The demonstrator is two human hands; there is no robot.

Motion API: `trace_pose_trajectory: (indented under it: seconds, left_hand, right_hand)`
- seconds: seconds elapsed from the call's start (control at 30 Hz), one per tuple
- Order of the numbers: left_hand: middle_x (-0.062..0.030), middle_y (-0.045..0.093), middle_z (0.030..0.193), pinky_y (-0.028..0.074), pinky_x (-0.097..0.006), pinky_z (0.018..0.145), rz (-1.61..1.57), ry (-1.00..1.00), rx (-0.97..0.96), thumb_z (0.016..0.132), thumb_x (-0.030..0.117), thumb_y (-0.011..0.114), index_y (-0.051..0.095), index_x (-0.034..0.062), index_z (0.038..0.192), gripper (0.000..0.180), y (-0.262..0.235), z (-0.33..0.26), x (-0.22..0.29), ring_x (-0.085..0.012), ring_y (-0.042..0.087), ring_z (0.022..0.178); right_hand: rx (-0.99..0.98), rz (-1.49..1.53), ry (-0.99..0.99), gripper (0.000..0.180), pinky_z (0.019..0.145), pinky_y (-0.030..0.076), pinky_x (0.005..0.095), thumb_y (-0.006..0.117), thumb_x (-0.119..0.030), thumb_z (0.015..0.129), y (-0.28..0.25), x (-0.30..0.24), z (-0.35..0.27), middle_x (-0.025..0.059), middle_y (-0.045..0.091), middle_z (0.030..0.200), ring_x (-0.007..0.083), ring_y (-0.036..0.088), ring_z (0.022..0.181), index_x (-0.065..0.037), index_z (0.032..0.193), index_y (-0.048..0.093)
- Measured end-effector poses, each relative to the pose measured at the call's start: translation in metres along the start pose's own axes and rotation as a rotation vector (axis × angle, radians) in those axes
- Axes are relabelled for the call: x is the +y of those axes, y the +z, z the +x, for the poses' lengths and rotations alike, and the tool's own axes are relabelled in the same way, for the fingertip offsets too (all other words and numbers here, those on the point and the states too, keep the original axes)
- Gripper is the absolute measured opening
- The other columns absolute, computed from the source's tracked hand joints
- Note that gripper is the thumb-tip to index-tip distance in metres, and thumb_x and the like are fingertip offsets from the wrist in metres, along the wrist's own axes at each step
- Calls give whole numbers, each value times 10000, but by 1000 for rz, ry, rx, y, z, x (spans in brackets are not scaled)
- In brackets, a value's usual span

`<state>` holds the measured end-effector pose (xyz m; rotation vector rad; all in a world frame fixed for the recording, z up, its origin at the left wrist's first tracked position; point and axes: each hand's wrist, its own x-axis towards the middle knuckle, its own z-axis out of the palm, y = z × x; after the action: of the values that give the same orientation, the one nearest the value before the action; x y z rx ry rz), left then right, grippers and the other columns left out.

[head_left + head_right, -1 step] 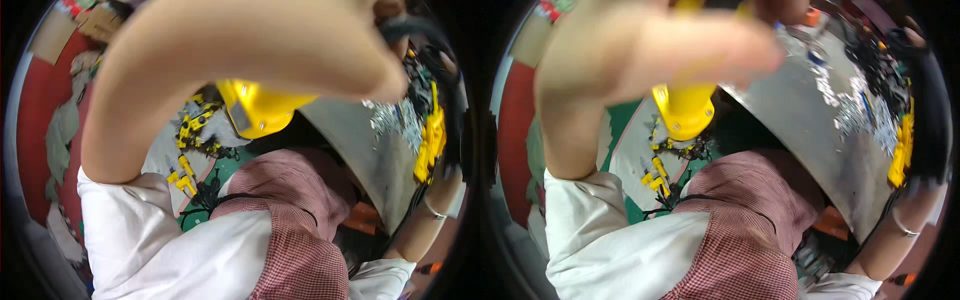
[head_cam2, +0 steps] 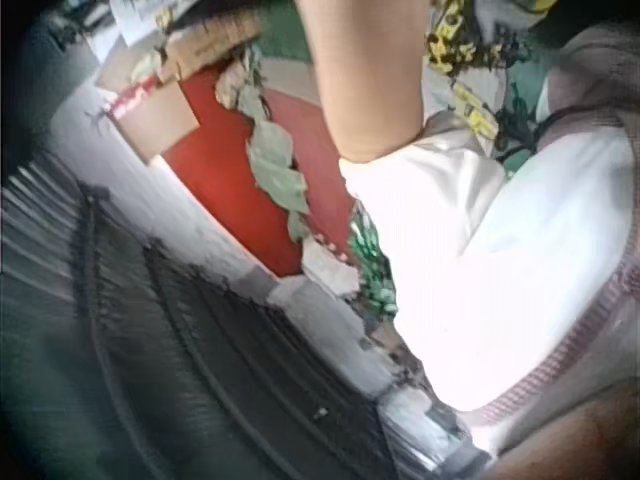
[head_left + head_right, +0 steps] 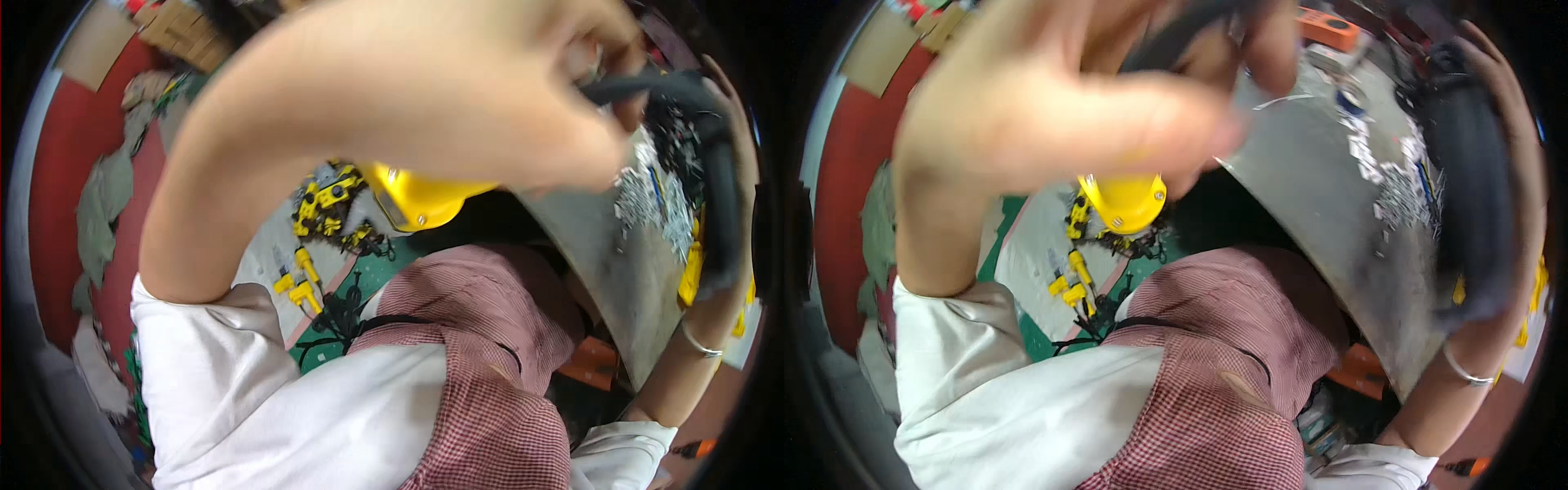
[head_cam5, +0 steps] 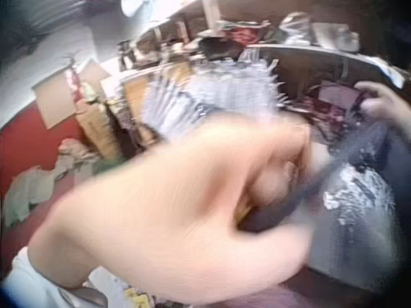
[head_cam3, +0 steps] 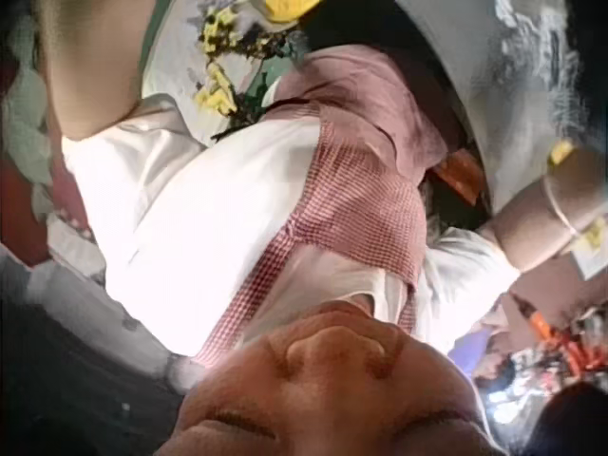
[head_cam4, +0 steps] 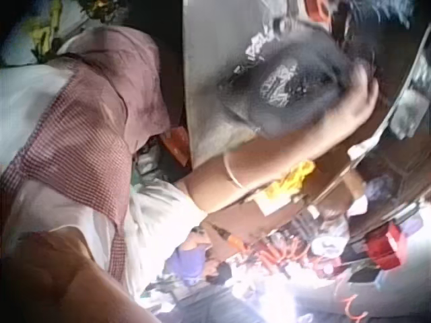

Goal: Assembling the internal components, wires, and housing for a handheld electronic device.

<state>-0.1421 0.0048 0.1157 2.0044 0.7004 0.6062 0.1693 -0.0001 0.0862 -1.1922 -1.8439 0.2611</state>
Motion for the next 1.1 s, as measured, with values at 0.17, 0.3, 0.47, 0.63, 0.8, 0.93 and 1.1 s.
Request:
trace_pose_trajectory:
  seconds: [0.17, 0.3, 0.47, 0.63, 0.8, 0.93, 1.1]
  left_hand:
    - [29, 569, 772, 365, -212, 559, -331, -397, 18, 809, 167, 779, 630, 8, 872, 227, -11, -148, -82, -39, 483, 665]
    - [37, 595, 773, 376, -219, 573, -447, -555, 142, 868, 185, 741, 658, 7, 910, 200, -13, -266, -154, -40, 484, 671]
    - [46, 590, 725, 377, -234, 553, -227, -951, -43, 916, 193, 672, 702, 31, 967, 173, -24, -335, -234, -51, 482, 645]
    - [-141, 712, 816, 522, -386, 713, 382, -1219, -99, 770, 144, 739, 733, 71, 927, 173, 6, -437, -384, -257, 685, 770]
    - [-253, 654, 1156, 504, -485, 936, 569, -1467, -279, 829, 361, 678, 521, 49, 1331, 612, 100, -552, -524, -430, 634, 1053]
    - [-237, 676, 1112, 500, -472, 947, 602, -1252, 94, 815, 442, 683, 556, 50, 1303, 638, 163, -590, -558, -421, 629, 1081]
    - [-280, 677, 1041, 510, -470, 901, 420, -1298, 26, 849, 418, 626, 681, 3, 1073, 475, 156, -504, -555, -431, 647, 1017]
  right_hand:
    - [-298, 359, 389, 558, 545, 441, 201, 764, -231, 853, 144, -89, -20, 47, 633, 766, 65, 564, 598, -73, 1330, 521]
    - [-599, 292, 414, 313, 633, 466, 218, 675, -97, 885, 159, -102, -36, 7, 607, 755, 56, 564, 679, -35, 1188, 627]
    - [-579, 256, 497, 287, 672, 466, 209, 650, -71, 889, 158, -86, -36, -6, 597, 805, 55, 565, 752, -23, 1171, 635]
    - [-595, 118, 564, 285, 676, 465, 214, 650, -71, 886, 158, -64, -58, 0, 601, 813, 61, 566, 753, -18, 1166, 634]
    - [-486, 53, 677, 273, 677, 481, 227, 644, -55, 869, 134, -68, -70, 6, 619, 781, 75, 586, 716, -14, 1139, 637]
    - [-444, -10, 646, 265, 672, 500, 256, 662, -45, 848, 125, -62, -71, 46, 638, 764, 102, 602, 704, -13, 1111, 653]
    - [-381, -142, 598, 277, 647, 520, 280, 673, -82, 838, 114, -76, -86, 104, 658, 774, 147, 632, 665, -20, 1106, 647]
